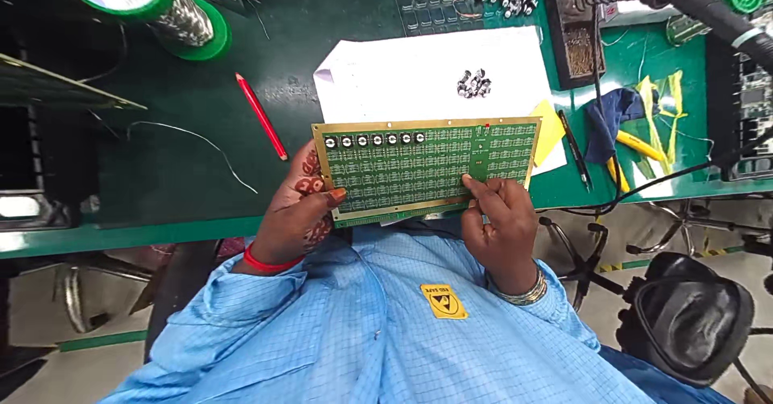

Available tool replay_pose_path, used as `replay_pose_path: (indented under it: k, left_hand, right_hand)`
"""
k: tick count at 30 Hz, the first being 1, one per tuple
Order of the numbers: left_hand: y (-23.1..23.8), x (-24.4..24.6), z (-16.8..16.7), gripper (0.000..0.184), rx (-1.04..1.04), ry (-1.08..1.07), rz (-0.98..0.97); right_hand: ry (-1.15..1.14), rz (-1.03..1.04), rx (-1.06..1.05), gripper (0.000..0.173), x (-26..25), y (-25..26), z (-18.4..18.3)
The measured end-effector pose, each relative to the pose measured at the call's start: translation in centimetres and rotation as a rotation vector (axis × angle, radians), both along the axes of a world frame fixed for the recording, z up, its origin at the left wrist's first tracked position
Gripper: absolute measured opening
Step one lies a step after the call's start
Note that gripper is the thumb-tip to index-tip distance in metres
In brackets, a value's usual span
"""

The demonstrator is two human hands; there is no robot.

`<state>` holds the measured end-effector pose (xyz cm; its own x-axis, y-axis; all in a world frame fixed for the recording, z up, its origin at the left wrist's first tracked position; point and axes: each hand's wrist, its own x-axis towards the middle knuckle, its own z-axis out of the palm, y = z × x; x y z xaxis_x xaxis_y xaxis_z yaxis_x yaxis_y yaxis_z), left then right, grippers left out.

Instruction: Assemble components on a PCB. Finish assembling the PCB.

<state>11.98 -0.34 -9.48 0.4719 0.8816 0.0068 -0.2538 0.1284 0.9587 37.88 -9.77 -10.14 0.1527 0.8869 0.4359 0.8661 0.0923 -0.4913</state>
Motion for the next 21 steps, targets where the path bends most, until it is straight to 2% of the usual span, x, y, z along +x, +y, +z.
replay_pose_path:
  k: [21]
  left_hand:
    - [-0.2,0.04,-0.08,0.061,-0.003,0.017,0.042]
  right_hand:
    - [0.001,0.004,0.002,0.033,0.04,0.04,0.06]
